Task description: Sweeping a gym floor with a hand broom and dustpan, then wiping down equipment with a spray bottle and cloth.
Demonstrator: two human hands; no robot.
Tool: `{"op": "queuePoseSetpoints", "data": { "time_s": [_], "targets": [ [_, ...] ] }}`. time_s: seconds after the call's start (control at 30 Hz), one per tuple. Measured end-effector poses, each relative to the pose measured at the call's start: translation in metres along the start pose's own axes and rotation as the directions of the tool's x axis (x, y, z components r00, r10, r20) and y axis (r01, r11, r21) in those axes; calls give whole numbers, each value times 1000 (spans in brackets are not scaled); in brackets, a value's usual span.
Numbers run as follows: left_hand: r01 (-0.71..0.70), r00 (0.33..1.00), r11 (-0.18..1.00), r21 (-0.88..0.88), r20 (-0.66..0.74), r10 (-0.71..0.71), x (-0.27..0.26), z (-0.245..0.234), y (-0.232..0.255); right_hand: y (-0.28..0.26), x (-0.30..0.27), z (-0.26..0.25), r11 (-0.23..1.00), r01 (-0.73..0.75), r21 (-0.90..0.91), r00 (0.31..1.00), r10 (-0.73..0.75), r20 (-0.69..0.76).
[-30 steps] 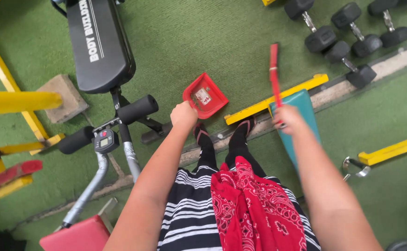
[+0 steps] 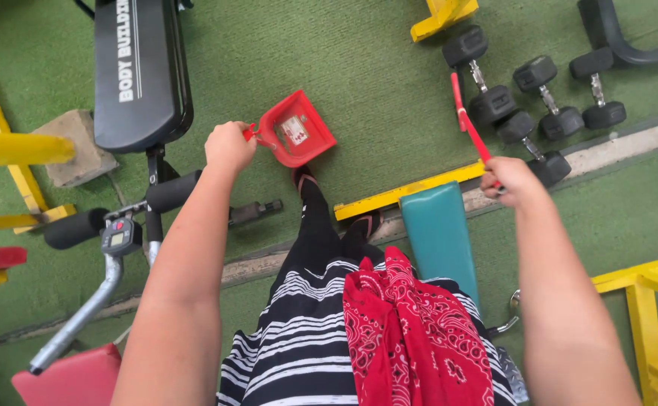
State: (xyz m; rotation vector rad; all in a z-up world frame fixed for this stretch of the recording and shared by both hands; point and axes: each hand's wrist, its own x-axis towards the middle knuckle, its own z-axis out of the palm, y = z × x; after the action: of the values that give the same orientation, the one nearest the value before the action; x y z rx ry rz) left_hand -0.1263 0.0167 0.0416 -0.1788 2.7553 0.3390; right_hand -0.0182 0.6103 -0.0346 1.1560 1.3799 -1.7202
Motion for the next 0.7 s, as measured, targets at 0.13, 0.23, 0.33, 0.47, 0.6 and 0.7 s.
{"op": "queuePoseSetpoints", "data": {
  "time_s": [0.13,0.23,0.33,0.47,0.6,0.7],
  "targets": [
    [-28,999,999,28,35,27,39,10,23,67,95,69,983,8,183,996,-24,83],
    [-31,997,998,60,75,27,67,24,35,102,80,185,975,78,-207,987,-105,-124],
    [10,994,996,89,109,-20,92,23,38,102,26,294,957,58,-284,997,-70,-32],
    [14,990,995,99,136,-27,122,15,30,96,13,354,962,76,-264,985,-31,169],
    [4,986,998,58,168,-13,141,1,10,38,8,317,987,1,-159,974,35,225],
    [32,979,998,47,202,-41,144,-26,-15,-20,-6,224,977,-155,147,937,98,337]
  ]
}}
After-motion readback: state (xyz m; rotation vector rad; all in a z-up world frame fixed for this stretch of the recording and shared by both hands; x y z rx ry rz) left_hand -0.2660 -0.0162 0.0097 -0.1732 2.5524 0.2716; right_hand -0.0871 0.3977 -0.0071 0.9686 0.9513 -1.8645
